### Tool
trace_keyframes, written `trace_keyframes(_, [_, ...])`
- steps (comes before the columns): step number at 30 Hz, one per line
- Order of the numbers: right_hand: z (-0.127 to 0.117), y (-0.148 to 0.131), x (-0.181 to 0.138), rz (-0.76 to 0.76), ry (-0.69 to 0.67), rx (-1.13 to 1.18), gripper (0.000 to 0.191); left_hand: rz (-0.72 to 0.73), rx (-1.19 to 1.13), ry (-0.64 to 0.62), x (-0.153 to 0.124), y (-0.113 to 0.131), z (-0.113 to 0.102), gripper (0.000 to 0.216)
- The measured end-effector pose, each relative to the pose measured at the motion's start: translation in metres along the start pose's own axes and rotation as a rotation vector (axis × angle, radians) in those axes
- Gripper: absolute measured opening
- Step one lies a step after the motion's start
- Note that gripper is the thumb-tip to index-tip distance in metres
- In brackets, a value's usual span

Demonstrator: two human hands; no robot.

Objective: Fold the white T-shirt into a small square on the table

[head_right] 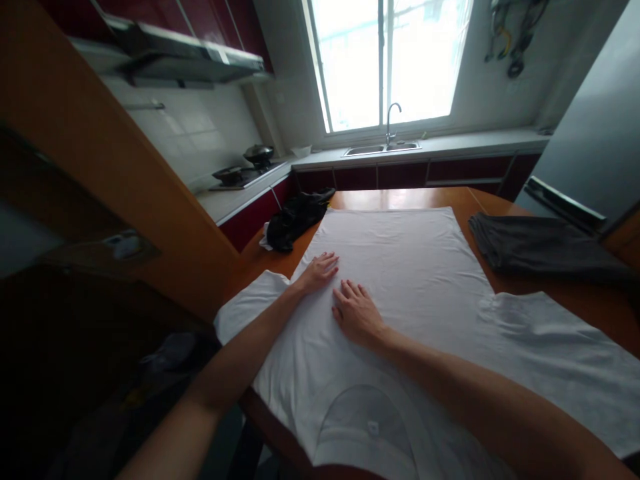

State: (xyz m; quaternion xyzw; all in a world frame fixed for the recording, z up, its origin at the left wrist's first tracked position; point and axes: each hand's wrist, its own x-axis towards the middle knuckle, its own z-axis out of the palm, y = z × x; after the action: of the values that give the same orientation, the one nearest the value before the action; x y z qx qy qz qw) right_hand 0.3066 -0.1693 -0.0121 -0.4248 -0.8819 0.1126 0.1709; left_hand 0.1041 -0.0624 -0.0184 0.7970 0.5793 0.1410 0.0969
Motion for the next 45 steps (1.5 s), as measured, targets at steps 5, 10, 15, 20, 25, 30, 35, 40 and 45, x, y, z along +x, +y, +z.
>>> trace_keyframes(5, [-0.001, 0.0, 0.0, 0.009, -0.012, -0.024, 0.047, -0.016, -0.062, 0.014, 0.0, 0.0, 0.0, 0.051])
trace_keyframes(10, [0.001, 0.001, 0.0, 0.007, -0.019, -0.043, 0.048, -0.02, -0.312, -0.001, 0.002, 0.0, -0.012, 0.052])
trace_keyframes(15, [0.003, 0.003, 0.0, 0.002, -0.019, -0.058, 0.048, -0.15, -0.781, -0.084, -0.011, -0.009, -0.057, 0.067])
trace_keyframes(20, [0.003, 0.003, -0.001, 0.001, -0.024, -0.061, 0.048, -0.107, -0.754, -0.029, -0.06, -0.026, -0.099, 0.062])
trace_keyframes(25, [0.005, 0.003, -0.002, -0.002, -0.006, -0.067, 0.048, -0.317, -0.43, 0.332, -0.136, -0.058, -0.101, 0.046])
trace_keyframes(30, [0.007, 0.003, -0.002, -0.011, 0.018, -0.079, 0.047, -0.429, -0.135, 0.602, -0.207, -0.079, -0.083, 0.027])
trace_keyframes(35, [0.01, 0.007, -0.002, -0.024, 0.03, -0.087, 0.046, -0.525, -0.084, 0.704, -0.251, -0.086, -0.073, 0.021])
trace_keyframes(40, [0.012, 0.008, -0.003, -0.023, 0.027, -0.101, 0.046, -0.652, -0.087, 0.702, -0.267, -0.103, -0.062, 0.032])
trace_keyframes(45, [0.013, 0.009, -0.003, -0.027, 0.037, -0.116, 0.047, -0.746, -0.157, 0.646, -0.266, -0.111, -0.056, 0.028])
